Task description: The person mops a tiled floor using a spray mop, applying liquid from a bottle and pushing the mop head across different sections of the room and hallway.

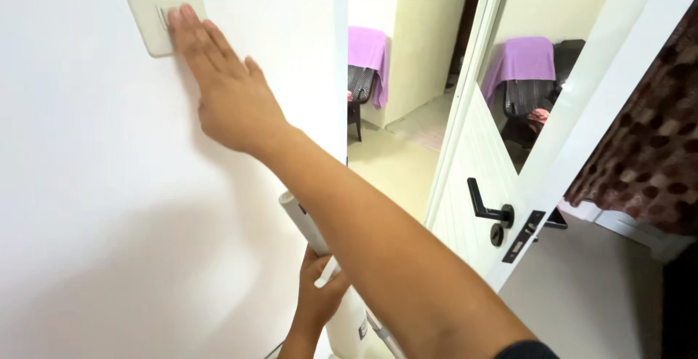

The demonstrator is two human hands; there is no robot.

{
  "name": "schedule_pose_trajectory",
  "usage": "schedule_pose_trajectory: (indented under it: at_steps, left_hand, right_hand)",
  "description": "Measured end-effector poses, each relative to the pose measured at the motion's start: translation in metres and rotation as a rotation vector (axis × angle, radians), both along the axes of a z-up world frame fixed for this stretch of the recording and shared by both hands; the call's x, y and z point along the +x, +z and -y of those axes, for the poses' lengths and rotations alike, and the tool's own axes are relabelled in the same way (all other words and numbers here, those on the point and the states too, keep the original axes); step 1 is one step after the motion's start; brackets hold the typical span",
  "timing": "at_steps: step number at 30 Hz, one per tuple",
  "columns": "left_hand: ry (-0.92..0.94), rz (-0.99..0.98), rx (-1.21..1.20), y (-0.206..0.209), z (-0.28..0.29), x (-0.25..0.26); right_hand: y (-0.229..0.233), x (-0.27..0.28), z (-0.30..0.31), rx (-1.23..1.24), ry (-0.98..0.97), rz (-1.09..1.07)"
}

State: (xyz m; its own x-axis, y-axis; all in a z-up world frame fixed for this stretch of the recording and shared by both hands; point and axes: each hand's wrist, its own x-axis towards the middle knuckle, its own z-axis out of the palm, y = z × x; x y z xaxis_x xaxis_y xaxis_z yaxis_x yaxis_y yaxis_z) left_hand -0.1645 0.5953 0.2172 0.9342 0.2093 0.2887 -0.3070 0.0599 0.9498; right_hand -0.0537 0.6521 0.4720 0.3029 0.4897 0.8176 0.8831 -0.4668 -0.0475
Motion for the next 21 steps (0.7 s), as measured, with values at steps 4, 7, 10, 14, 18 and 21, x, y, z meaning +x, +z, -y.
schedule_pose_trajectory:
  at_steps: [4, 7, 10, 14, 18, 21]
  left_hand:
    - [-0.024, 0.136, 0.050, 0.002, 0.006, 0.005]
    - [-0.028, 0.107, 0.069, -0.002, 0.009, 0.014]
    - [-0.024, 0.071, 0.089, -0.008, 0.017, 0.026]
    - [-0.039, 0.086, 0.112, -0.008, 0.038, 0.034]
    - [-0.004, 0.124, 0.134, -0.001, 0.057, 0.040]
    - [0.028, 0.140, 0.161, 0.011, 0.074, 0.044]
  right_hand:
    - [0.027, 0.005, -0.002, 0.173, 0.101, -0.137]
    - [0.049, -0.004, -0.011, 0.148, -0.009, -0.147]
    - [0.061, -0.006, -0.010, 0.050, -0.184, -0.070]
    - [0.056, -0.010, 0.016, -0.026, -0.240, 0.089]
    - [0.031, -0.019, 0.073, -0.005, -0.291, 0.112]
    - [0.015, -0.026, 0.115, -0.041, -0.394, 0.091]
